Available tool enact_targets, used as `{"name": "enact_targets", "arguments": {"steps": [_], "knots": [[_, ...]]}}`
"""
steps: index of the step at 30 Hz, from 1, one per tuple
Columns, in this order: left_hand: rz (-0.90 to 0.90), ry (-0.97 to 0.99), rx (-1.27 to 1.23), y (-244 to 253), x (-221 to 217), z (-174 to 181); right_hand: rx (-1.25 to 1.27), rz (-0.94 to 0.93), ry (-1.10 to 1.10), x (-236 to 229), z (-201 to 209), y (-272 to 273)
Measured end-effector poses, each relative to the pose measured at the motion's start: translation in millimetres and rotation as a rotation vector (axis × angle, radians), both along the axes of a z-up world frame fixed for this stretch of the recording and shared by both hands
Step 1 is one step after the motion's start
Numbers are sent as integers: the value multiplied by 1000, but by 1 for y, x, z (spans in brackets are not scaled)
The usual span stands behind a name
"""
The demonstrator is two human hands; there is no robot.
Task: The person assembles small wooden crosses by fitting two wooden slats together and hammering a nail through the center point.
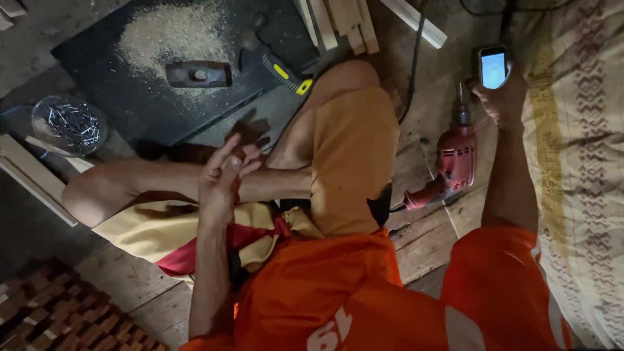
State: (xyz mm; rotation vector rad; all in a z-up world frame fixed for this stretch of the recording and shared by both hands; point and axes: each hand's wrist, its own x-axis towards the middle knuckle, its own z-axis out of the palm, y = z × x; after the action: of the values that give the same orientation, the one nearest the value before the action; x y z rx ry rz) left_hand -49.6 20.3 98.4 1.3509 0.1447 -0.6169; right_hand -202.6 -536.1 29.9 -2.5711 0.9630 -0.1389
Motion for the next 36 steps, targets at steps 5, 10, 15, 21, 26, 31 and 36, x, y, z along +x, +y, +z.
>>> {"name": "enact_targets", "arguments": {"steps": [5, 10, 15, 21, 26, 31, 36], "knots": [[5, 6, -29, 5, -3, -17, -103, -53, 81, 12, -16, -13], [38, 12, -51, 4, -1, -21, -199, -3, 16, 11, -30, -21], [-1, 14, -10, 2, -2, -9, -200, 284, -226, 10, -17, -9], [-29, -49, -243, 11, -13, -66, 257, -151, -282, 2, -42, -15], [-2, -118, -307, 14, -15, -55, -123, 399, -511, 1, -48, -20], [87, -76, -318, 13, -17, -40, -401, 352, -553, 23, -60, -25], [66, -5, -257, 31, -1, -28, -749, 224, -504, -30, -69, -43]]}}
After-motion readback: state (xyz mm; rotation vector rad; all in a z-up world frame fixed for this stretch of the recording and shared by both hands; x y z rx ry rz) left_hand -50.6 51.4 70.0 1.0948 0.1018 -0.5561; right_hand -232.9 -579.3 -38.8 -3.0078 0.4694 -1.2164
